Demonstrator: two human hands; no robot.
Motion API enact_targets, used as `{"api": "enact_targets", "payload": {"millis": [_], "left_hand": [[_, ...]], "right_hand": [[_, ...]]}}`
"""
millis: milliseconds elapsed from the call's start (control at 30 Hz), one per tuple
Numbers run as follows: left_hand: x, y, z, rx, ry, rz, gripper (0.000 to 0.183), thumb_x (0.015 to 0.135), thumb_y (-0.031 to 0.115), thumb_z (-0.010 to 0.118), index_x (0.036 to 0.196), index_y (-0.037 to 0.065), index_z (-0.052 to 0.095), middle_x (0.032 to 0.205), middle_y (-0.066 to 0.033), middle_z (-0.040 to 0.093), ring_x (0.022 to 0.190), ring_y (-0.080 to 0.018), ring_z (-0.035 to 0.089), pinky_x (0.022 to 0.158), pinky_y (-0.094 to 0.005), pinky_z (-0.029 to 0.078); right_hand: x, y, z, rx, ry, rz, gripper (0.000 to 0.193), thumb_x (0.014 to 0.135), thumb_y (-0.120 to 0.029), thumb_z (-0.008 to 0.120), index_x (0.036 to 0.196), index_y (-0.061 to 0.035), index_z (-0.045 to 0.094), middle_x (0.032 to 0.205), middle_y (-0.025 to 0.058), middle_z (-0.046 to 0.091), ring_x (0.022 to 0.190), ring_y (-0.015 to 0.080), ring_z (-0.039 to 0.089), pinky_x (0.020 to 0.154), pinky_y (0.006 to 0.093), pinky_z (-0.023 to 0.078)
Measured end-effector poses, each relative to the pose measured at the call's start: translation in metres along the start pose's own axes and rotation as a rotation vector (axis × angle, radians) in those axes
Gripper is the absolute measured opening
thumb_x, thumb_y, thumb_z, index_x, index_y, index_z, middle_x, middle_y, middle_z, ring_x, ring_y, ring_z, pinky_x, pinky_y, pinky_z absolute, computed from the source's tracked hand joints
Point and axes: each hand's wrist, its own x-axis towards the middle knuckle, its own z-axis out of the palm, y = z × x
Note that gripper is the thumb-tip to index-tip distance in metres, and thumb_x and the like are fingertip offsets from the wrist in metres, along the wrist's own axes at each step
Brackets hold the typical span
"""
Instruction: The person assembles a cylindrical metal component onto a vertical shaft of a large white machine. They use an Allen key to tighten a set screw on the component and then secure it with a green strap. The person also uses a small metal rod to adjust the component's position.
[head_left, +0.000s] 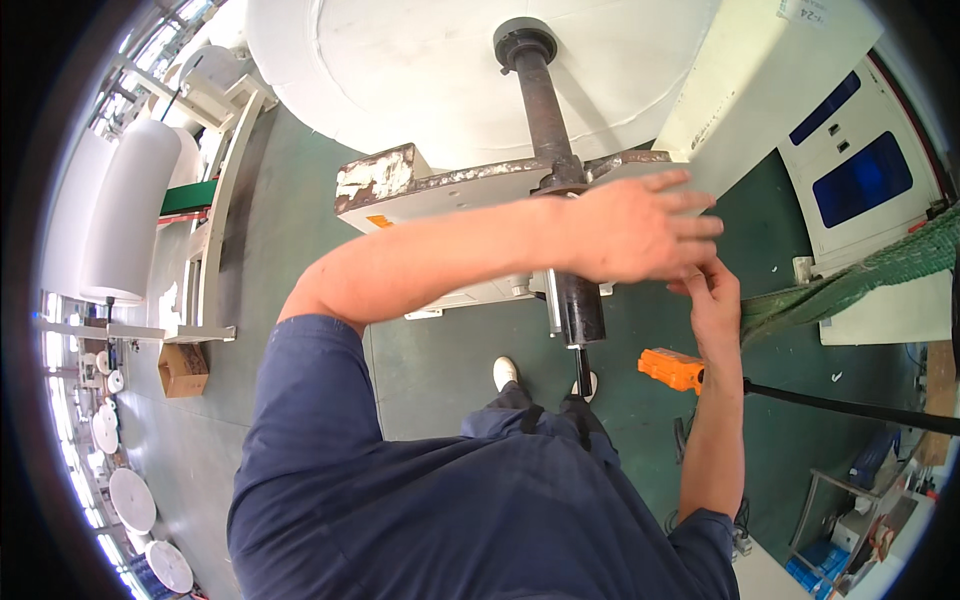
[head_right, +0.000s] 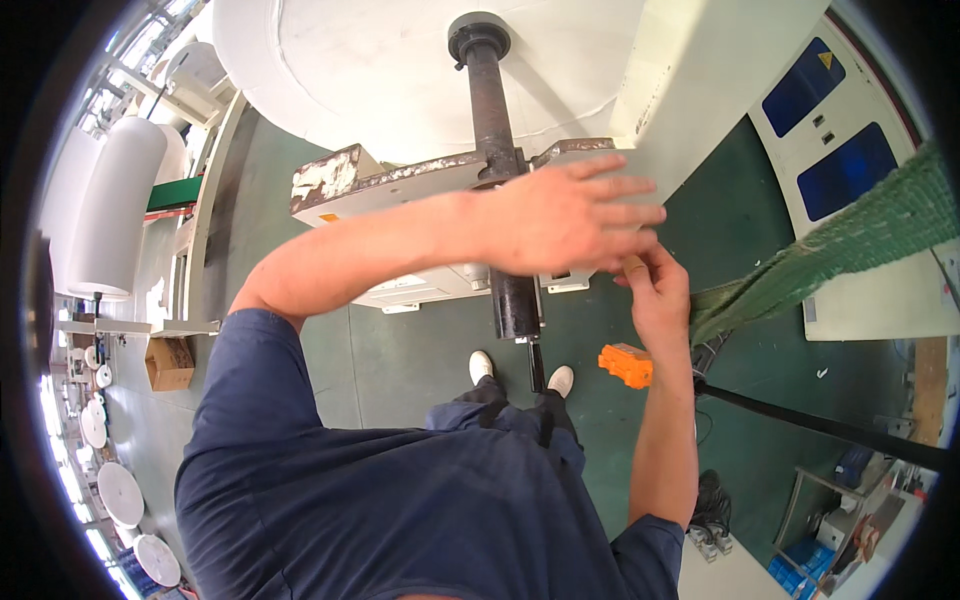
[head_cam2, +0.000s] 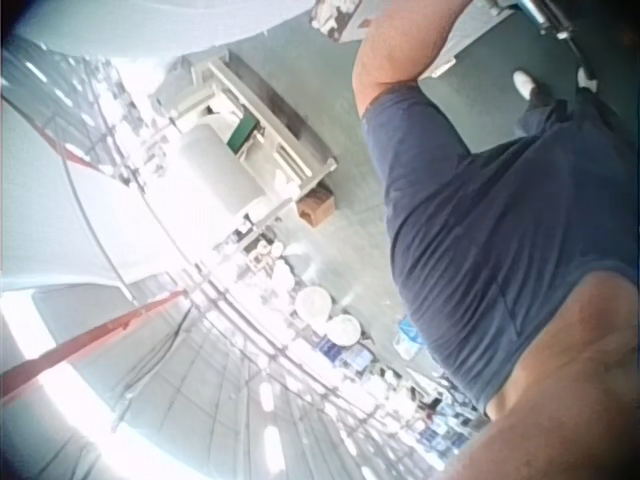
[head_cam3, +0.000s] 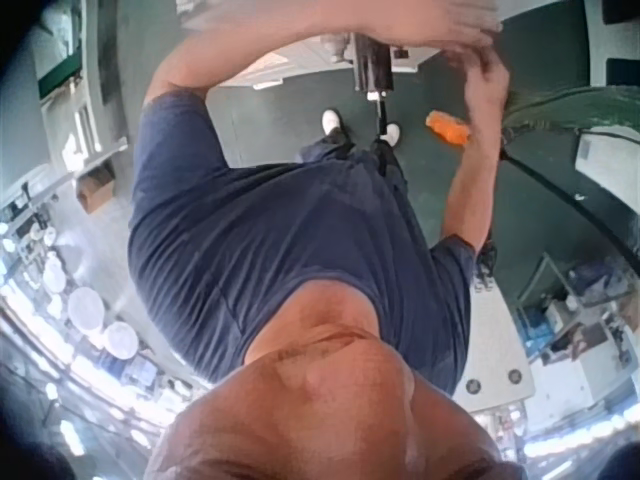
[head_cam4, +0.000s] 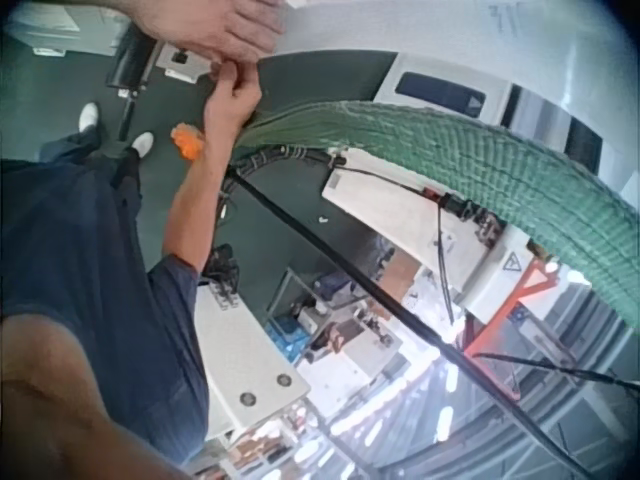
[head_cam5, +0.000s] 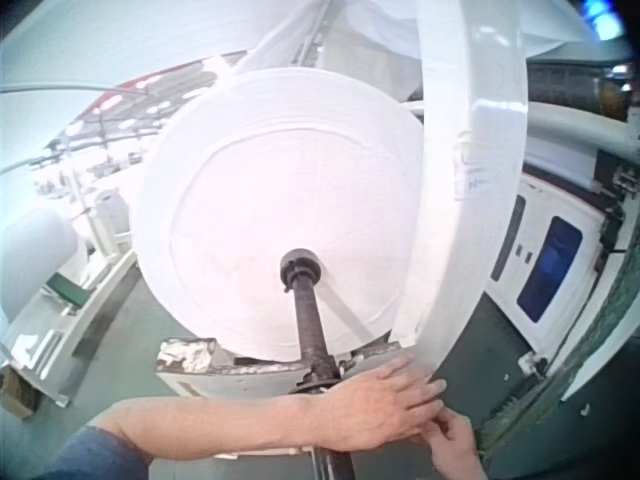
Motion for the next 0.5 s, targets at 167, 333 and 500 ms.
{"api": "enact_targets", "payload": {"millis": [167,333,500], "left_hand": [[-0.017,-0.072,0.015,0.073,-0.152,-0.289,0.044,0.092,0.011,0.050,0.135,0.012,0.058,0.153,-0.0097,0.043,0.142,-0.0327,0.038,0.118,-0.0452,0.033],[-0.047,-0.069,-0.025,-0.385,-0.199,-0.701,0.048,0.091,0.007,0.046,0.138,0.010,0.055,0.152,-0.0117,0.044,0.143,-0.0348,0.035,0.117,-0.0421,0.034],[-0.073,-0.061,-0.010,-0.031,0.136,-0.543,0.043,0.093,0.014,0.049,0.135,0.010,0.056,0.144,-0.0117,0.052,0.142,-0.0371,0.037,0.118,-0.0489,0.028]], "right_hand": [[-0.013,-0.003,-0.015,0.049,0.075,0.054,0.024,0.100,-0.012,0.055,0.118,0.0021,0.065,0.105,0.0121,0.071,0.090,0.0159,0.068,0.079,0.0269,0.053],[-0.020,0.005,-0.025,0.080,0.117,0.115,0.024,0.100,-0.011,0.055,0.117,0.0017,0.066,0.105,0.0120,0.071,0.089,0.0157,0.068,0.079,0.0269,0.053],[-0.005,0.001,-0.007,0.065,0.049,0.095,0.025,0.100,-0.012,0.054,0.117,0.0024,0.065,0.105,0.0127,0.071,0.089,0.0158,0.068,0.078,0.0270,0.053]]}}
